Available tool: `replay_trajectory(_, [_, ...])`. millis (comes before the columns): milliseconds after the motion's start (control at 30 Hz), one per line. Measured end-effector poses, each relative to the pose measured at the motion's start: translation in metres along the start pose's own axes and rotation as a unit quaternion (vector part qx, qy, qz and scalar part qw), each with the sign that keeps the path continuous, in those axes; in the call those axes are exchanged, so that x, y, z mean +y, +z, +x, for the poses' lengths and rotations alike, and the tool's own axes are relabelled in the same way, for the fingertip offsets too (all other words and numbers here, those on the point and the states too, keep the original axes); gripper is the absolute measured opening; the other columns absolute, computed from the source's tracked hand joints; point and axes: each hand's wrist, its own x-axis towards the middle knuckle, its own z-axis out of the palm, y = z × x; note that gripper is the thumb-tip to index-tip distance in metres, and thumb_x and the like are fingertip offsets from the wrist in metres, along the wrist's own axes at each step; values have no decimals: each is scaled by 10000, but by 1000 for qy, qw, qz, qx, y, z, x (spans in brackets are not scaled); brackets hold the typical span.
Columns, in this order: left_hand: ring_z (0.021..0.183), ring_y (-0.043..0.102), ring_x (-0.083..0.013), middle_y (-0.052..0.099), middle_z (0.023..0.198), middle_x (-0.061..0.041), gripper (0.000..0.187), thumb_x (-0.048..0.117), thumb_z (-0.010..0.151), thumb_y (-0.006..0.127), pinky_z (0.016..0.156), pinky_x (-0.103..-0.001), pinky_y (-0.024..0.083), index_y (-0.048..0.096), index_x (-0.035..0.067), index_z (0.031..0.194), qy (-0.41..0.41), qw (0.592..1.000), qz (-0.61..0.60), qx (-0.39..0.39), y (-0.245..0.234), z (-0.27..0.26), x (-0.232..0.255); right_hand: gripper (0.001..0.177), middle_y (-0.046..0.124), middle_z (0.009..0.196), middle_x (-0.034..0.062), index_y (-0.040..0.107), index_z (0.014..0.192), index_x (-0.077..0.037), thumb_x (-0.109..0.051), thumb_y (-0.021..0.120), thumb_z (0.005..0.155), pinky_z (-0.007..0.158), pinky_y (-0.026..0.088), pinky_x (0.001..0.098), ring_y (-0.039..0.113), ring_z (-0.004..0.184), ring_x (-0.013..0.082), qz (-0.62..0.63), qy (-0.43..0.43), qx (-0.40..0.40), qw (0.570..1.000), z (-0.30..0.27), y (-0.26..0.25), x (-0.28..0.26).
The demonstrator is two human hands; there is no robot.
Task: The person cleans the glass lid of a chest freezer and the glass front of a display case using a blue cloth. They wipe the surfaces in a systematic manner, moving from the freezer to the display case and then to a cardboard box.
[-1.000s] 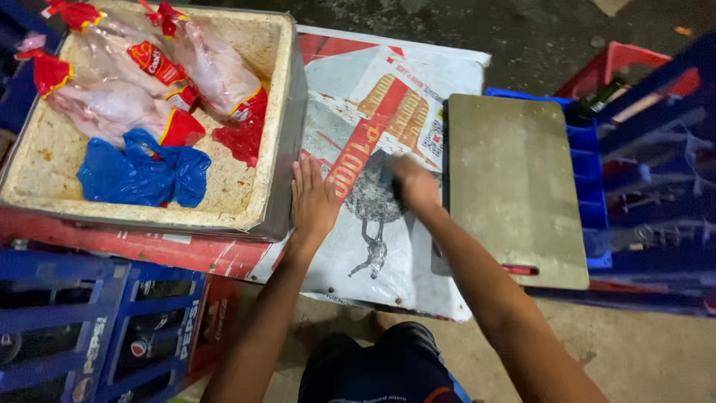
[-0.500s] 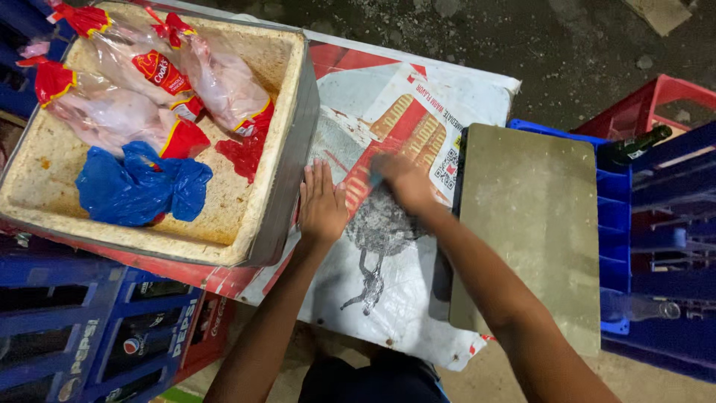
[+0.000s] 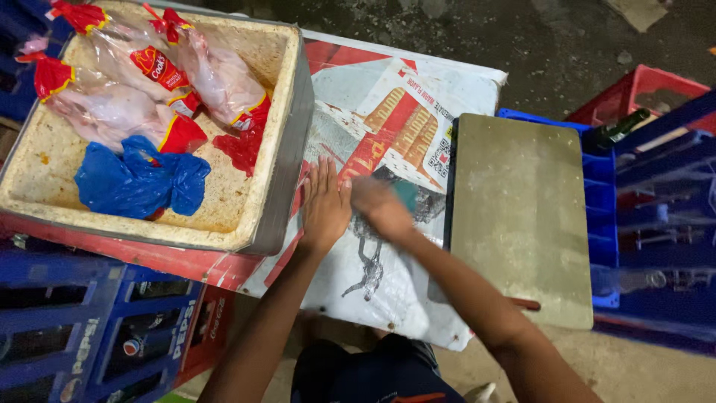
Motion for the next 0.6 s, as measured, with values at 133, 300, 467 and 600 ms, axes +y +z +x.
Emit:
replay_trajectory(133, [1558, 185, -417, 226, 1675, -246, 663, 329, 1065, 437, 1248, -536, 157, 278, -37, 1594, 42, 999, -5, -2, -9, -7, -8, 491, 543, 1474, 136, 614, 1375, -139, -66, 569, 892, 1105, 423, 510, 517, 1356, 379, -8, 247, 31, 969, -18, -22, 38])
replay_trajectory(300, [1557, 205, -387, 229, 1684, -224, 666, 329, 1037, 447, 1251, -519, 170, 288, -5, 1590, 67, 997, 19, -17, -20, -22, -17, 592, 495, 1534, 135, 578, 1437, -164, -9, 558, 866, 1110, 399, 520, 485, 1352, 423, -103, 350, 20, 931, -8, 19, -12])
replay_trajectory(467, [1557, 195, -387, 224, 1682, -212, 673, 385, 1062, 438, 1247, -516, 162, 278, 5, 1593, 96, 994, -4, -49, -32, -31, -26, 596, 460, 1558, 164, 534, 1465, -119, -115, 611, 874, 1158, 364, 561, 438, 1415, 451, -65, 149, 14, 987, -27, 37, -97])
replay_trajectory(600, [1552, 189, -394, 213, 1683, -222, 679, 399, 1075, 417, 1247, -518, 162, 263, -3, 1600, 127, 989, -19, -75, -40, -32, -31, 439, 576, 1532, -17, 583, 1431, -295, -174, 557, 1010, 1060, 415, 535, 553, 1419, 301, -44, 358, -102, 927, -53, -23, -90])
